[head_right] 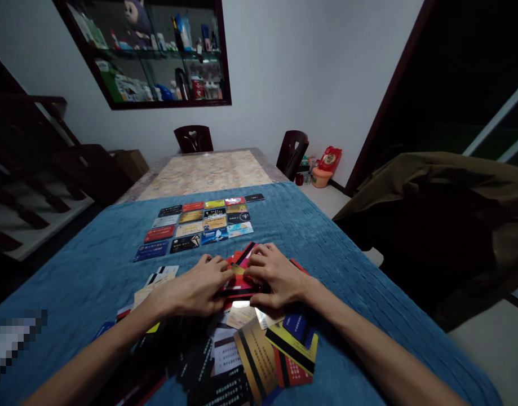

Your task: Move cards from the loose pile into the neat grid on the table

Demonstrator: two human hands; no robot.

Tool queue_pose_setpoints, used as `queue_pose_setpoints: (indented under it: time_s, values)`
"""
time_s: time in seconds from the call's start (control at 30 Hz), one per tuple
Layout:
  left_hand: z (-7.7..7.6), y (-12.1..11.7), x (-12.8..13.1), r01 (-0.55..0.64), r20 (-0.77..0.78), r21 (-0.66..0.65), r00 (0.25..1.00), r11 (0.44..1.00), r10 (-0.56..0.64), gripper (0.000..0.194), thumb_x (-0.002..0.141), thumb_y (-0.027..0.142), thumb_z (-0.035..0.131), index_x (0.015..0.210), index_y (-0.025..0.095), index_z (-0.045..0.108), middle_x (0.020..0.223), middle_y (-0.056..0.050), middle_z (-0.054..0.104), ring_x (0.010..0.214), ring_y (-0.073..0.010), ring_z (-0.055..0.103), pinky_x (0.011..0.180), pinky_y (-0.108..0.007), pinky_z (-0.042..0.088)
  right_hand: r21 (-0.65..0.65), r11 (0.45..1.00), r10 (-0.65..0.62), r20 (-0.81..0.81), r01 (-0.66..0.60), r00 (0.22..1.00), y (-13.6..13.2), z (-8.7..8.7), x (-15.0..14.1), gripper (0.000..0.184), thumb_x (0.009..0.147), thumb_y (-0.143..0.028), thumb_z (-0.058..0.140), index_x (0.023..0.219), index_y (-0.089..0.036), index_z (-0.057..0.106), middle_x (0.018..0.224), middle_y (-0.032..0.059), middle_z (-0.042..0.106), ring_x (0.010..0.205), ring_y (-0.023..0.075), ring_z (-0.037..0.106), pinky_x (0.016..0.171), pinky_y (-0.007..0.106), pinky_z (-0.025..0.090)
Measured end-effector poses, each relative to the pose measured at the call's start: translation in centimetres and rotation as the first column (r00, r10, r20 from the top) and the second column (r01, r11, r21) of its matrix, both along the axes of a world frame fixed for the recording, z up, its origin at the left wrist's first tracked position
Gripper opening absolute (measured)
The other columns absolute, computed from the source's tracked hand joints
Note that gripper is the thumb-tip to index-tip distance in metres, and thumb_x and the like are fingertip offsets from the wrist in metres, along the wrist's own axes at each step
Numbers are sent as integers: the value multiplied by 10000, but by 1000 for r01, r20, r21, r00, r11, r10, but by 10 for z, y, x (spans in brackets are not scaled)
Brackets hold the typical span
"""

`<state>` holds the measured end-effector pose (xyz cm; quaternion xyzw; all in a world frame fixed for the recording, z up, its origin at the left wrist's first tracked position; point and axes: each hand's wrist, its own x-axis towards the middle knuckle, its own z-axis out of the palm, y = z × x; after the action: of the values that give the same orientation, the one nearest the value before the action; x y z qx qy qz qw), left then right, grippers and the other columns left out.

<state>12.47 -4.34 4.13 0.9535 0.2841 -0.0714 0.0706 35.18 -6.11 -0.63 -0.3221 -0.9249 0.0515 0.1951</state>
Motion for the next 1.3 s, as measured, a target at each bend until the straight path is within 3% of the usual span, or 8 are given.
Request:
queue_pose_setpoints:
  time_s: [0.23, 0.43, 0.6, 0.87, 1.03, 1.3]
  values:
    - [9, 2, -2, 13, 5, -69, 1000, 998, -12, 107, 819, 270, 572, 792, 180, 622, 874, -87, 681, 895, -270, 598, 878, -454, 414, 70, 996, 66, -53, -62, 996, 0, -9, -1, 138, 824, -298, 589, 877, -204, 675, 851, 73, 650, 924, 240, 509, 857, 432, 401]
    - [14, -1, -2, 32, 43, -109, 999, 994, -27, 196, 856, 282, 548, 694, 179, 585, 786, -69, 670, 837, -249, 607, 834, -418, 414, 110, 991, 88, -116, -76, 989, 2, -15, -1, 123, 782, -199, 542, 812, -222, 659, 775, 53, 652, 875, 234, 538, 821, 426, 445]
    - [14, 6, -5, 33, 72, -119, 997, 992, -25, 156, 820, 141, 499, 693, 178, 581, 717, -32, 643, 757, -188, 581, 809, -345, 397, 112, 992, 76, -238, -51, 968, 0, -12, -3, 148, 832, -170, 536, 893, -216, 663, 860, 54, 694, 910, 224, 579, 860, 425, 470]
    - [2, 28, -9, -11, 152, -93, 988, 996, 25, 193, 803, 88, 468, 684, 167, 598, 708, -37, 640, 633, -143, 521, 592, -268, 318, 3, 991, -125, -314, 133, 941, 1, -13, -3, 152, 924, -222, 540, 1012, -196, 661, 929, 89, 666, 899, 216, 584, 775, 372, 494]
    - [-4, 34, -9, -33, 159, -117, 986, 993, 52, 178, 779, 72, 479, 709, 157, 619, 767, -54, 670, 692, -158, 559, 624, -258, 346, -61, 982, -186, -314, 176, 931, 3, -18, -1, 274, 896, -217, 575, 1164, -215, 629, 1003, 92, 623, 903, 215, 573, 784, 368, 494]
    - [-9, 38, -10, -37, 187, -91, 981, 995, 54, 184, 778, 77, 462, 734, 155, 623, 807, -66, 664, 726, -167, 570, 651, -256, 375, -48, 986, -168, -313, 161, 935, 5, -17, 0, 294, 889, -171, 555, 1172, -208, 622, 988, 89, 634, 912, 217, 565, 800, 379, 468]
